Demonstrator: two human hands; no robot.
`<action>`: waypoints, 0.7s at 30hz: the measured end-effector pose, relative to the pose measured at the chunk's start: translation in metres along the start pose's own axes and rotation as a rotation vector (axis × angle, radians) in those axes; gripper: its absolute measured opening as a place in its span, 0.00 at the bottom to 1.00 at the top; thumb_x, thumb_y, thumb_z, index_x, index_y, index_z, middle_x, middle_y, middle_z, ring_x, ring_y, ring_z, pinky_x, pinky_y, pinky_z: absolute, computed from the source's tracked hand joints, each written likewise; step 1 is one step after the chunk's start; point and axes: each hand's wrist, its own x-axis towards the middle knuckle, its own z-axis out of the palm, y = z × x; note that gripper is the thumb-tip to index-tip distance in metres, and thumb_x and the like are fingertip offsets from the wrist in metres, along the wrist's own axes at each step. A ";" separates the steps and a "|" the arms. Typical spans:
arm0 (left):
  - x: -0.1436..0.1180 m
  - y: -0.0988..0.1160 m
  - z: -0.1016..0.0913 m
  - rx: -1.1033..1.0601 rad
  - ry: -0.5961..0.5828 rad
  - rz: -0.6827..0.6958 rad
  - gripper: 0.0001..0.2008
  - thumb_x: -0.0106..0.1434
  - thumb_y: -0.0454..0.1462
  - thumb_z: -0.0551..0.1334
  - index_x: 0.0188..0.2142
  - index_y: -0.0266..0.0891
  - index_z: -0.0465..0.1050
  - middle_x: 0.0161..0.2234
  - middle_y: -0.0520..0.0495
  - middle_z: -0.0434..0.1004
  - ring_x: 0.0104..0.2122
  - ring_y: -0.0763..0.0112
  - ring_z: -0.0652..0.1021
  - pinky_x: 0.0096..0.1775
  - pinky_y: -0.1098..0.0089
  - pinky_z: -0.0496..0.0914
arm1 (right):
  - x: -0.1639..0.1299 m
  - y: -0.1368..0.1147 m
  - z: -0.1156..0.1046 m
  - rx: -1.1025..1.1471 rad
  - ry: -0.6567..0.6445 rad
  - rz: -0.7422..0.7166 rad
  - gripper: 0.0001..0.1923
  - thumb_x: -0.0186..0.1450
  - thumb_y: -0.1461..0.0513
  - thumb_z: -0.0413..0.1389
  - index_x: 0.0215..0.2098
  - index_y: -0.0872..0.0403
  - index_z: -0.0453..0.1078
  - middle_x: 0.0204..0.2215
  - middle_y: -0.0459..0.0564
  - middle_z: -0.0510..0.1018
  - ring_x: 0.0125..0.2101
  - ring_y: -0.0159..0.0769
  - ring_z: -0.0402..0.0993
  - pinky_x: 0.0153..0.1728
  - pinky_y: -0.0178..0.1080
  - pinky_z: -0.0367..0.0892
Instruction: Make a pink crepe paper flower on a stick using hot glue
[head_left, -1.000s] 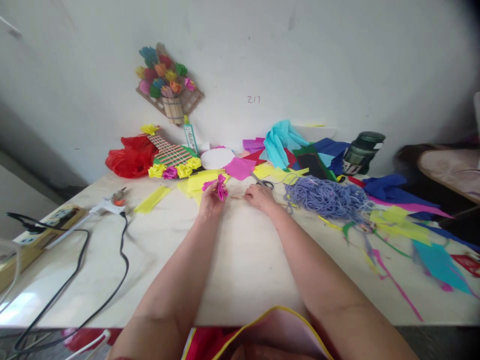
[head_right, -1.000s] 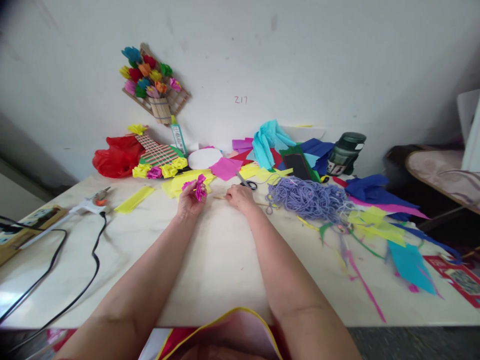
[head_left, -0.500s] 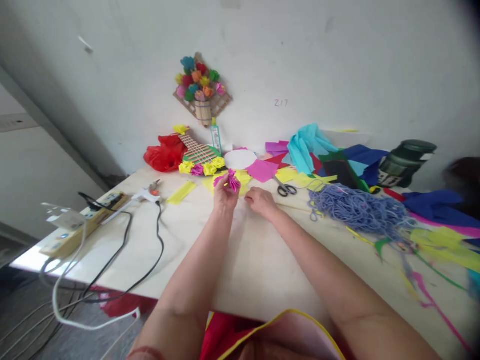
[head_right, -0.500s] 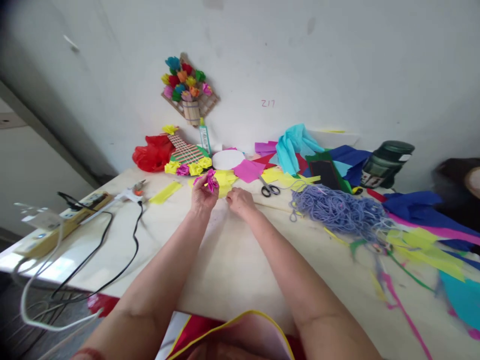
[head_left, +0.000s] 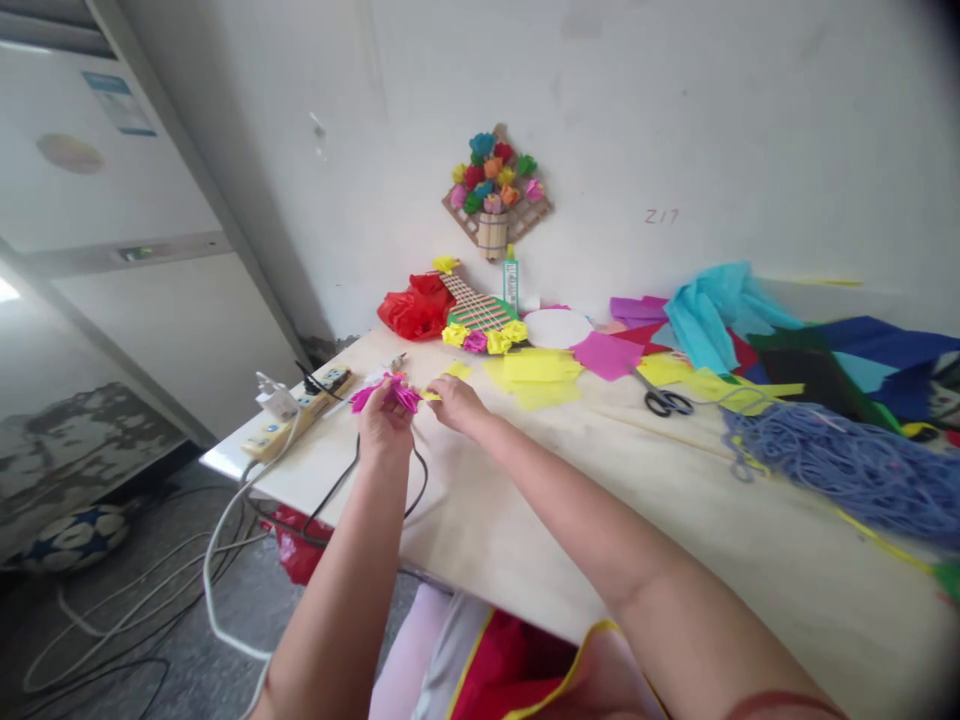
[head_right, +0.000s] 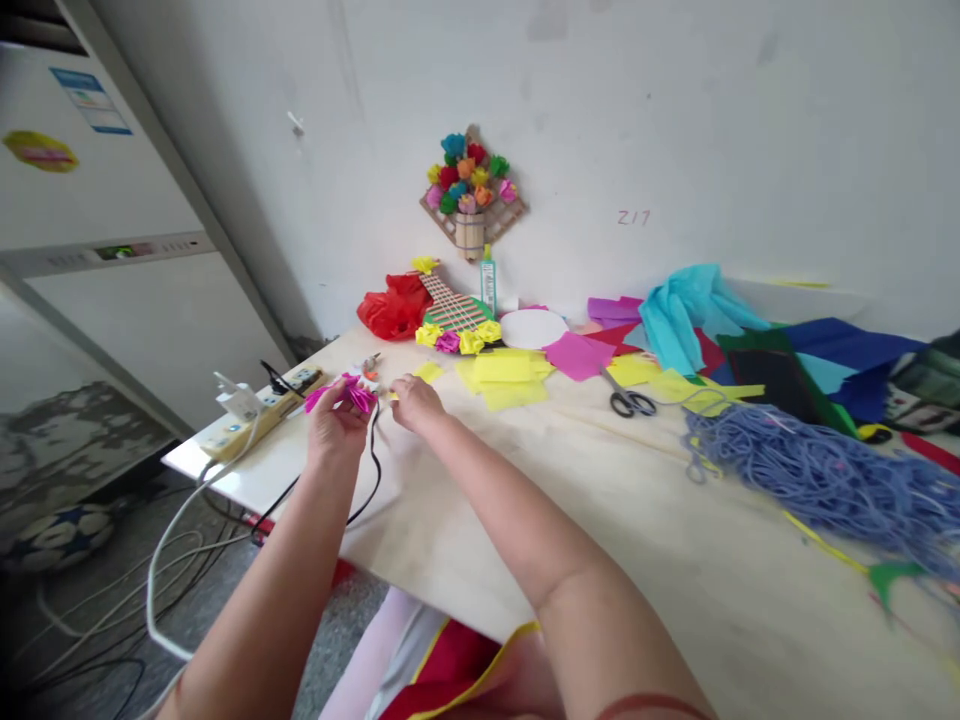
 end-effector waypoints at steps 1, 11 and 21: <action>0.001 0.005 -0.006 0.006 0.028 0.006 0.03 0.53 0.30 0.59 0.26 0.36 0.71 0.22 0.51 0.74 0.23 0.77 0.76 0.29 0.76 0.72 | 0.009 -0.007 0.006 -0.005 0.005 -0.018 0.14 0.61 0.64 0.51 0.45 0.55 0.71 0.45 0.54 0.73 0.46 0.36 0.68 0.48 0.34 0.62; 0.015 0.031 -0.048 0.047 0.143 0.102 0.04 0.51 0.31 0.60 0.29 0.37 0.70 0.22 0.53 0.75 0.22 0.76 0.77 0.27 0.76 0.72 | 0.069 -0.050 0.047 -0.166 -0.174 0.142 0.21 0.60 0.63 0.51 0.52 0.58 0.65 0.51 0.62 0.68 0.51 0.47 0.64 0.49 0.41 0.62; 0.020 0.043 -0.060 -0.045 0.208 0.214 0.03 0.53 0.28 0.59 0.27 0.36 0.70 0.21 0.54 0.75 0.22 0.79 0.75 0.28 0.78 0.71 | 0.101 -0.058 0.071 -0.183 -0.154 0.282 0.21 0.65 0.68 0.42 0.56 0.60 0.59 0.51 0.66 0.68 0.51 0.46 0.65 0.48 0.44 0.62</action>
